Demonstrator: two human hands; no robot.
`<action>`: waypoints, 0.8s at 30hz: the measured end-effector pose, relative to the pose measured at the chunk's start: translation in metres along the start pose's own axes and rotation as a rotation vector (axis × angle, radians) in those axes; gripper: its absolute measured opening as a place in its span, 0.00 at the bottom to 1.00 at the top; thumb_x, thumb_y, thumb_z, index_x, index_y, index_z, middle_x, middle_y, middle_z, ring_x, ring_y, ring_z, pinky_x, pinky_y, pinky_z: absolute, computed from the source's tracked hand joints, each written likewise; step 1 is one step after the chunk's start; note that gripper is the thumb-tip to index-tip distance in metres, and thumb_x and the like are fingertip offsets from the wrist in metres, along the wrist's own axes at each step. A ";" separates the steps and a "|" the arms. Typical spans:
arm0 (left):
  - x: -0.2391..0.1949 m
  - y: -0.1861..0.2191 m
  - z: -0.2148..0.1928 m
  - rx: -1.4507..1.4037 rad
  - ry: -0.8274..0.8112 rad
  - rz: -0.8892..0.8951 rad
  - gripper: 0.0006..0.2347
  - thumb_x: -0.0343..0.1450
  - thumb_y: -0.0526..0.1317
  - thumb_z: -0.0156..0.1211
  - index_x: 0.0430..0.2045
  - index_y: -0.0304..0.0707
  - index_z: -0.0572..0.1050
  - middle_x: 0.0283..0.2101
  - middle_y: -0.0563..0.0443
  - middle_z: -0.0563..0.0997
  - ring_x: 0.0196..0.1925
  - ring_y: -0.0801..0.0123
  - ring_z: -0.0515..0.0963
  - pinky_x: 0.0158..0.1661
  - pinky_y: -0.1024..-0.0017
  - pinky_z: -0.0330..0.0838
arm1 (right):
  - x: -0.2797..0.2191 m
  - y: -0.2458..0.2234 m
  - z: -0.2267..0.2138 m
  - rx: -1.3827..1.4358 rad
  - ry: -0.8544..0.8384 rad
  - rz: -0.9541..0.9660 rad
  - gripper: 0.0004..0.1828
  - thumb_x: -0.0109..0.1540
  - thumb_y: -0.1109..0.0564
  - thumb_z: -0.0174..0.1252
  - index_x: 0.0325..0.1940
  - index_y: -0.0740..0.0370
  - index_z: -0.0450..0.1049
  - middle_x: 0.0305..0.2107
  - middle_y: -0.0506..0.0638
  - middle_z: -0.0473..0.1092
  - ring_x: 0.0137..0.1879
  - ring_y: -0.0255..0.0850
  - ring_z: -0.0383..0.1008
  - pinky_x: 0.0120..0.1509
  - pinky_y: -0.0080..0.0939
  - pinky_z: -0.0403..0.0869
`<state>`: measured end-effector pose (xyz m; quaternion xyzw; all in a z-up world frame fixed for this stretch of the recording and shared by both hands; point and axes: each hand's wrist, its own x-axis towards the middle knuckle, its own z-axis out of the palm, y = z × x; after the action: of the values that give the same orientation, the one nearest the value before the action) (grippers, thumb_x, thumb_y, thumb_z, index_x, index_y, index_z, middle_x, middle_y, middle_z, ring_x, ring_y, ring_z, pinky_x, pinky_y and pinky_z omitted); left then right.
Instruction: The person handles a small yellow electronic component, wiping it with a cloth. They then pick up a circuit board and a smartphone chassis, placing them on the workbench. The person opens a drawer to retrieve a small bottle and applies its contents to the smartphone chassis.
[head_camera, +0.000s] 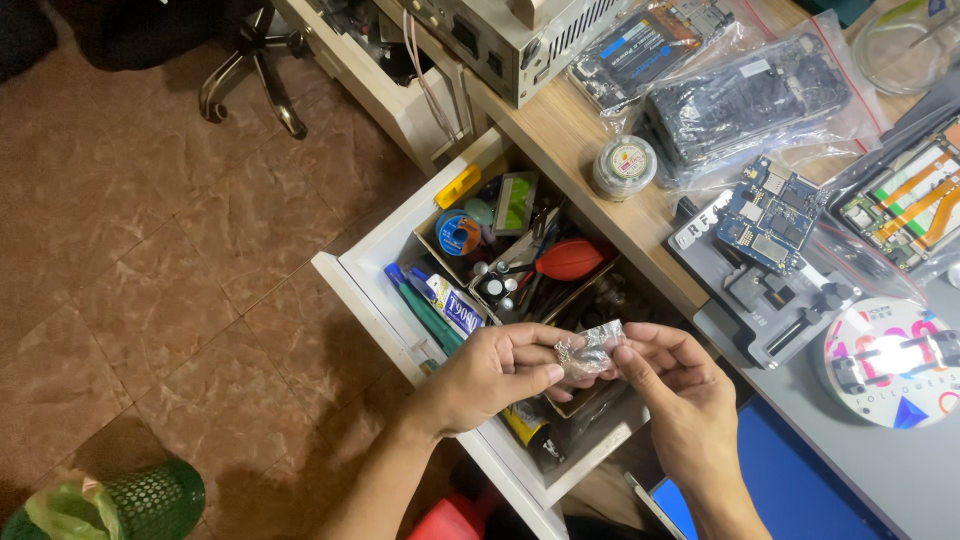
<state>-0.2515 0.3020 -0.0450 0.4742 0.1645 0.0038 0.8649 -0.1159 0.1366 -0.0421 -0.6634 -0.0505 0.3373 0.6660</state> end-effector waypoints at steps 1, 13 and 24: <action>-0.001 0.004 0.002 0.037 0.044 -0.010 0.14 0.75 0.32 0.58 0.55 0.23 0.74 0.47 0.33 0.86 0.51 0.59 0.87 0.50 0.70 0.85 | 0.000 0.001 -0.001 -0.032 -0.018 -0.001 0.17 0.61 0.67 0.65 0.54 0.72 0.78 0.35 0.61 0.80 0.37 0.47 0.81 0.54 0.42 0.81; -0.003 0.013 -0.016 0.580 0.641 0.445 0.09 0.76 0.31 0.53 0.49 0.34 0.76 0.45 0.44 0.87 0.31 0.72 0.86 0.38 0.76 0.86 | 0.005 0.007 -0.022 -1.101 -0.122 -0.364 0.14 0.63 0.55 0.63 0.54 0.48 0.79 0.47 0.42 0.82 0.36 0.40 0.83 0.44 0.41 0.82; -0.020 0.022 -0.082 1.154 0.937 0.372 0.10 0.78 0.35 0.48 0.48 0.39 0.77 0.53 0.50 0.86 0.58 0.58 0.82 0.60 0.63 0.70 | -0.010 0.026 0.052 -0.916 -0.525 -0.812 0.14 0.65 0.56 0.63 0.52 0.64 0.79 0.44 0.54 0.79 0.48 0.48 0.81 0.53 0.46 0.82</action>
<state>-0.2904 0.3779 -0.0618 0.8194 0.4076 0.2634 0.3052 -0.1604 0.1723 -0.0559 -0.7033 -0.5952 0.1544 0.3566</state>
